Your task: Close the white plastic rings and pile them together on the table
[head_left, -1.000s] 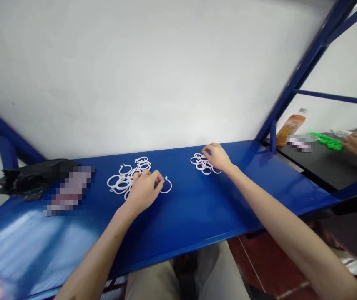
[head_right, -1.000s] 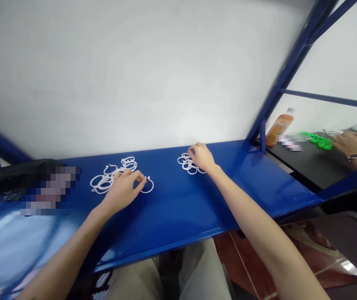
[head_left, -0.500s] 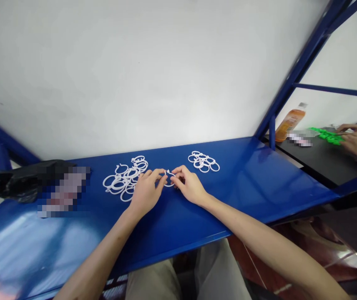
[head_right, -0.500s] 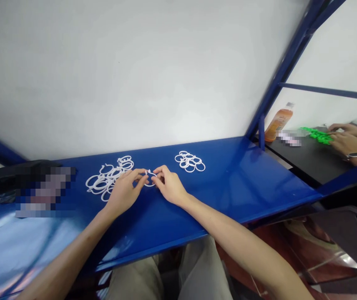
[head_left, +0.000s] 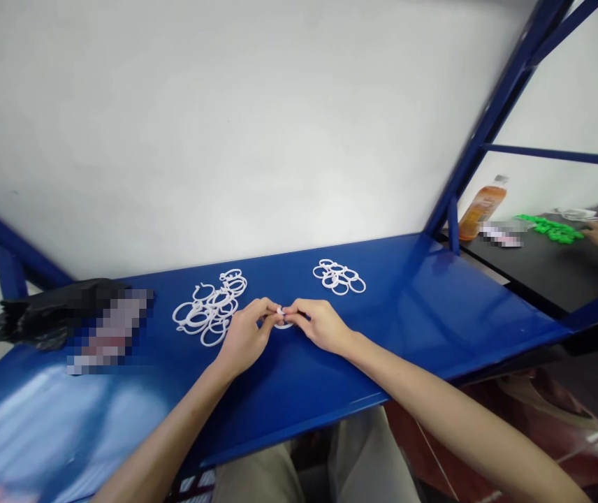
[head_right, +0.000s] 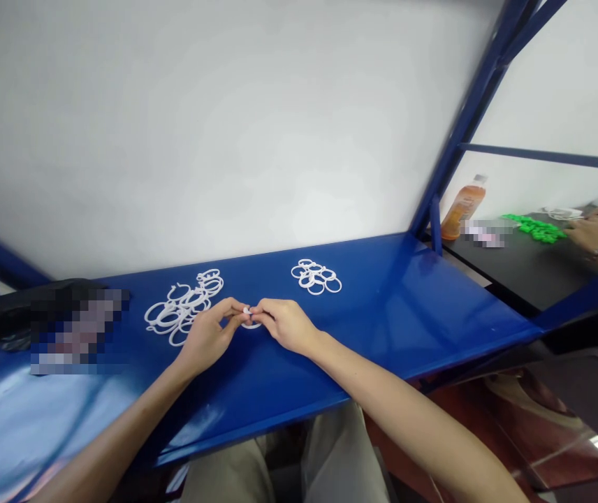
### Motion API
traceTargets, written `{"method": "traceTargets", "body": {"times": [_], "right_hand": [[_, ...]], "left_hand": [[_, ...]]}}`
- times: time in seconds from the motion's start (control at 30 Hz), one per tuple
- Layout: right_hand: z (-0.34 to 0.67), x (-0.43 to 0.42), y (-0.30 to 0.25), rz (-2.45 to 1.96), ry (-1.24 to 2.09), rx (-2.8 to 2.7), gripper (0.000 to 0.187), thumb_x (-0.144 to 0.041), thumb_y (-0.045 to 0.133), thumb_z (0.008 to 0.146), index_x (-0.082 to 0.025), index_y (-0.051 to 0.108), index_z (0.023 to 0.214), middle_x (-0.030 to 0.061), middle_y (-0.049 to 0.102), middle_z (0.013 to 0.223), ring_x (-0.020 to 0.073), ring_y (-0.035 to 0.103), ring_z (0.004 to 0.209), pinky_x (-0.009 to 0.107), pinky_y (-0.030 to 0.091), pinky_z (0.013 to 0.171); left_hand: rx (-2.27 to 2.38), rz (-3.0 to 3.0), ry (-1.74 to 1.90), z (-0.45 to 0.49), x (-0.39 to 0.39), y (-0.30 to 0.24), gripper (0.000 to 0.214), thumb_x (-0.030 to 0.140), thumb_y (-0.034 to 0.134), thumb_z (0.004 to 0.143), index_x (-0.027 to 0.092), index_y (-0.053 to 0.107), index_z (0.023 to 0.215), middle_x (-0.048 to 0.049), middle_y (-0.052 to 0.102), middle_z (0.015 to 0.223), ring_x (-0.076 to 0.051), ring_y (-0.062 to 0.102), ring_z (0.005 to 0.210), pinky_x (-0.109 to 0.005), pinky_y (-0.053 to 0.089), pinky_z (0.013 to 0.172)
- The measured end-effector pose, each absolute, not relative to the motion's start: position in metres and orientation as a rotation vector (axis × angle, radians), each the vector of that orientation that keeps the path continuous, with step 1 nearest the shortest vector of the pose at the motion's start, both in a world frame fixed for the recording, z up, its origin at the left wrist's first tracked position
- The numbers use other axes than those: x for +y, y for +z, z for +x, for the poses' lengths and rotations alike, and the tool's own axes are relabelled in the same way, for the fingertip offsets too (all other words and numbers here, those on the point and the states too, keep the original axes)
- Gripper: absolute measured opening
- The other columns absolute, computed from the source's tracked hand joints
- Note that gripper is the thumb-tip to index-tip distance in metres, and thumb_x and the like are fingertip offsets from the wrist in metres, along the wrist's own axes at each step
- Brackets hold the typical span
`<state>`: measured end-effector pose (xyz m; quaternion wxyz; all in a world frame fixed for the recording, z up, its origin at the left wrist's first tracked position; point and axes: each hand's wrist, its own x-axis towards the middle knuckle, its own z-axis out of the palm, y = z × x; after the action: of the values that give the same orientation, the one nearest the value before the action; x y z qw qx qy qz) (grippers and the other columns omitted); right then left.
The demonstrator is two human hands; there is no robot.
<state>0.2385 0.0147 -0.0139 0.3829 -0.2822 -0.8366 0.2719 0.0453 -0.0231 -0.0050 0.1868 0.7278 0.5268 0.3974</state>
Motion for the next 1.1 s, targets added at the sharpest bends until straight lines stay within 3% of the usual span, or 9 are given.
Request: {"method": "traceTargets", "body": {"times": [0.1, 0.2, 0.27, 0.37, 0.47, 0.57, 0.67, 0.8, 1.1], "right_hand": [[0.238, 0.017, -0.007, -0.790, 0.703, -2.083, 0.013, -0.032, 0.060, 0.097, -0.023, 0.067, 0.090, 0.0007, 0.073, 0.086, 0.0150, 0.067, 0.076, 0.025, 0.050, 0.072], [0.237, 0.018, -0.004, -0.801, 0.679, -2.042, 0.015, -0.033, 0.062, 0.095, -0.022, 0.065, 0.105, 0.0029, 0.070, 0.095, 0.0142, 0.064, 0.073, 0.027, 0.051, 0.072], [0.237, 0.017, -0.005, -0.712, 0.648, -2.102, 0.018, -0.027, 0.060, 0.096, -0.021, 0.064, 0.112, 0.0056, 0.068, 0.105, 0.0144, 0.064, 0.079, 0.028, 0.052, 0.076], [0.237, 0.017, -0.008, -0.631, 0.608, -2.202, 0.013, -0.022, 0.057, 0.097, -0.021, 0.066, 0.106, 0.0058, 0.068, 0.104, 0.0149, 0.064, 0.084, 0.028, 0.052, 0.078], [0.245, 0.027, -0.007, -0.702, 0.515, -2.216, 0.010, -0.024, 0.059, 0.097, -0.021, 0.068, 0.101, 0.0049, 0.069, 0.099, 0.0158, 0.064, 0.084, 0.028, 0.051, 0.077], [0.268, 0.053, 0.000, -0.987, 0.284, -2.046, 0.013, -0.027, 0.057, 0.097, -0.021, 0.068, 0.100, 0.0058, 0.071, 0.099, 0.0180, 0.065, 0.088, 0.031, 0.050, 0.082], [0.301, 0.087, 0.006, -1.393, 0.158, -1.811, 0.011, -0.027, 0.060, 0.093, -0.020, 0.068, 0.095, 0.0063, 0.073, 0.096, 0.0198, 0.066, 0.088, 0.031, 0.049, 0.080], [0.331, 0.118, 0.004, -1.664, 0.246, -1.716, 0.009, -0.026, 0.062, 0.088, -0.021, 0.069, 0.093, 0.0039, 0.075, 0.091, 0.0187, 0.068, 0.085, 0.029, 0.049, 0.076], [0.336, 0.122, -0.006, -1.742, 0.302, -1.788, 0.013, -0.031, 0.064, 0.086, -0.020, 0.071, 0.088, 0.0048, 0.075, 0.091, 0.0189, 0.068, 0.084, 0.029, 0.049, 0.076]], "left_hand": [[1.542, 2.117, 1.131, 0.045, -0.019, -0.004, 0.022, 0.032, 0.050, 0.095, 0.024, 0.069, 0.097, -0.0025, 0.073, 0.088, -0.018, 0.066, 0.082, -0.031, 0.051, 0.078], [1.549, 2.184, 1.078, 0.045, -0.017, -0.004, 0.029, 0.028, 0.043, 0.097, 0.023, 0.070, 0.107, -0.0029, 0.072, 0.089, -0.019, 0.065, 0.087, -0.032, 0.050, 0.082], [1.535, 2.146, 1.054, 0.045, -0.017, -0.005, 0.032, 0.025, 0.043, 0.097, 0.023, 0.064, 0.120, -0.0014, 0.072, 0.087, -0.018, 0.065, 0.084, -0.032, 0.050, 0.082], [1.508, 2.070, 1.007, 0.044, -0.017, -0.007, 0.037, 0.026, 0.046, 0.095, 0.022, 0.056, 0.130, -0.0001, 0.074, 0.089, -0.017, 0.067, 0.080, -0.031, 0.052, 0.079], [1.588, 2.177, 0.996, 0.038, -0.011, -0.008, 0.038, 0.034, 0.047, 0.096, 0.021, 0.056, 0.131, -0.0054, 0.074, 0.105, -0.021, 0.066, 0.098, -0.036, 0.051, 0.090], [1.901, 2.377, 0.950, 0.026, -0.001, -0.009, 0.044, 0.035, 0.042, 0.098, 0.015, 0.057, 0.133, -0.0152, 0.065, 0.129, -0.032, 0.053, 0.125, -0.050, 0.041, 0.106], [2.211, 2.372, 0.740, 0.012, 0.008, -0.013, 0.045, 0.028, 0.036, 0.097, 0.014, 0.057, 0.135, -0.0185, 0.059, 0.139, -0.038, 0.046, 0.132, -0.057, 0.037, 0.105], [2.270, 2.400, 0.572, 0.004, 0.013, -0.017, 0.043, 0.029, 0.038, 0.096, 0.015, 0.062, 0.128, -0.0175, 0.066, 0.128, -0.038, 0.049, 0.126, -0.056, 0.036, 0.104], [2.256, 2.506, 0.516, 0.012, 0.006, -0.011, 0.035, 0.032, 0.041, 0.095, 0.018, 0.067, 0.113, -0.0146, 0.071, 0.111, -0.037, 0.052, 0.110, -0.052, 0.036, 0.097]]}}
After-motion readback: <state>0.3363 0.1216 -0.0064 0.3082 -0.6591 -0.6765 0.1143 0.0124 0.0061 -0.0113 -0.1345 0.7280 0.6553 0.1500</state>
